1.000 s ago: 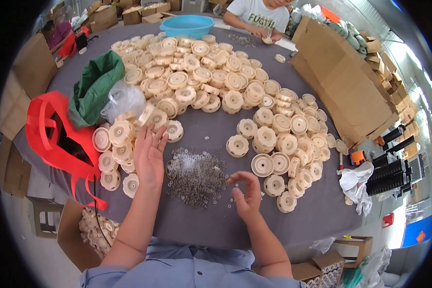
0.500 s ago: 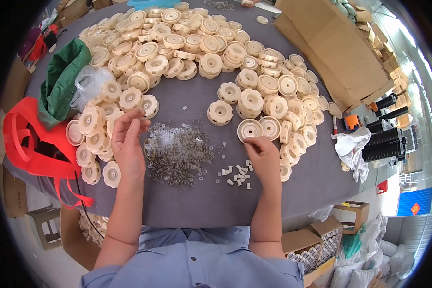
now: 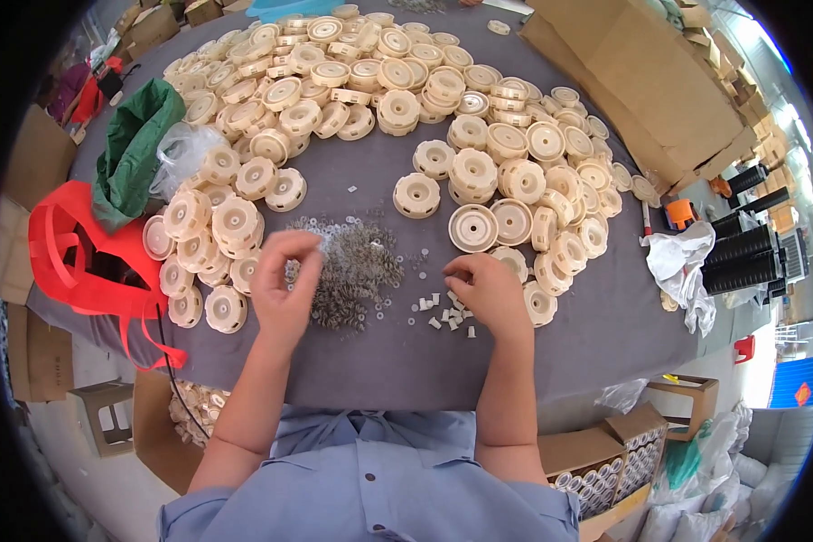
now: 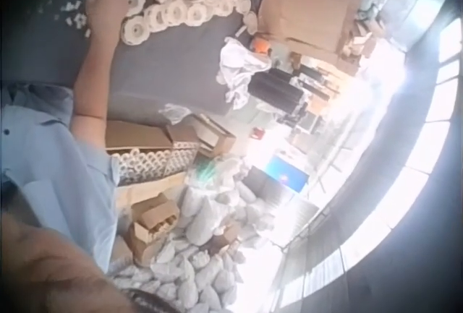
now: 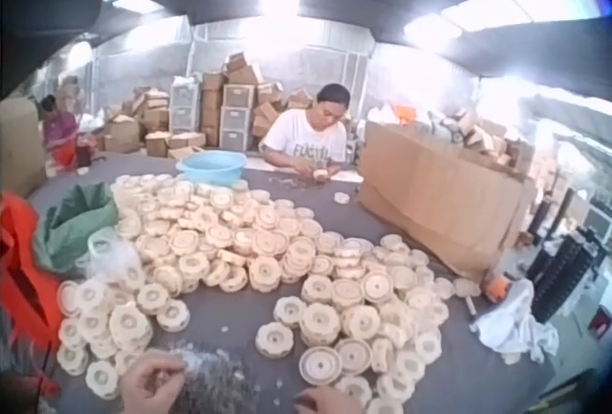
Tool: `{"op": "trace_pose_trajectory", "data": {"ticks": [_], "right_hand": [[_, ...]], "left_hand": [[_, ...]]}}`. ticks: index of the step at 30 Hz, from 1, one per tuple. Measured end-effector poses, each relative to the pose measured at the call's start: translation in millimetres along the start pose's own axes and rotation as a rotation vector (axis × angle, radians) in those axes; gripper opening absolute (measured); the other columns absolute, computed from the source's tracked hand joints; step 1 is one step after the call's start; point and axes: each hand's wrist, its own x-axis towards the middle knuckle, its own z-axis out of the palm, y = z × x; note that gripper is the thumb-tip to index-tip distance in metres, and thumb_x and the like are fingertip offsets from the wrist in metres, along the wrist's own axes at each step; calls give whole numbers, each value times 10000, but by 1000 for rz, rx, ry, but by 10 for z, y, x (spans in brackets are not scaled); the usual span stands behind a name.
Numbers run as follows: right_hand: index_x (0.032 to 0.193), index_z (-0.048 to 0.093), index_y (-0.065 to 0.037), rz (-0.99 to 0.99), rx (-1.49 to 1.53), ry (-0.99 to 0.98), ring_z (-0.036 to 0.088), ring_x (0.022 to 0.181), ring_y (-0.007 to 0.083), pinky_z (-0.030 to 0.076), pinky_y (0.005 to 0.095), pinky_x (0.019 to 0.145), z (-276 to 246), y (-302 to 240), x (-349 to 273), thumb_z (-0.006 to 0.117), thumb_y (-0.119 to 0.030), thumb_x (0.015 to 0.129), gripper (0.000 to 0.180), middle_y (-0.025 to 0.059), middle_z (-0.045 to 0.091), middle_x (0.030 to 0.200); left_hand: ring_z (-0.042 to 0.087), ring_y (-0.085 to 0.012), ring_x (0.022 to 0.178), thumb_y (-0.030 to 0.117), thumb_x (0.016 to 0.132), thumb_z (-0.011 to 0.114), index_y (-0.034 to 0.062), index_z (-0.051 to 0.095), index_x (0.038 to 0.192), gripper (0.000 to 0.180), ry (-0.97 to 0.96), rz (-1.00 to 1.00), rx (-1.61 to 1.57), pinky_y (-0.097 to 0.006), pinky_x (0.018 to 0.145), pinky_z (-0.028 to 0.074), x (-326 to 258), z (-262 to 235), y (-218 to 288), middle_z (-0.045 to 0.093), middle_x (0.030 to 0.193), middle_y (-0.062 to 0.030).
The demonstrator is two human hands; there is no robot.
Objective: The person assembles small white plastic components with metal pins by hand at a workstation.
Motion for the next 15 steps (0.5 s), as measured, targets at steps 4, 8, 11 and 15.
{"op": "trace_pose_trajectory", "data": {"ticks": [4,8,11,15], "right_hand": [[867,649,-94,-78,11,-70,570,705,194,459,315,644,-13,9,-52,654,-143,674,199,54,584,771],[852,648,-109,-164,-45,-79,559,724,201,453,328,642,65,-2,-48,667,-158,660,199,44,560,750],[827,643,-120,-166,-157,-89,553,750,202,447,334,645,105,31,-44,676,-168,651,185,40,542,730],[797,632,-117,-147,-186,-114,554,763,205,448,335,651,134,8,-20,691,-177,640,177,42,534,731]], "left_hand": [[546,-124,750,-88,688,593,4,586,872,206,-253,191,273,-231,669,437,-174,135,124,566,862,-75],[533,-118,736,-83,701,586,3,584,870,189,-206,103,234,-226,661,428,-206,117,67,566,865,-69],[525,-113,729,-82,709,582,3,583,873,184,-166,96,227,-219,658,420,-180,85,46,563,869,-65],[517,-103,727,-78,721,576,3,581,883,181,-88,117,256,-211,659,414,-113,-39,50,559,867,-51]]}}
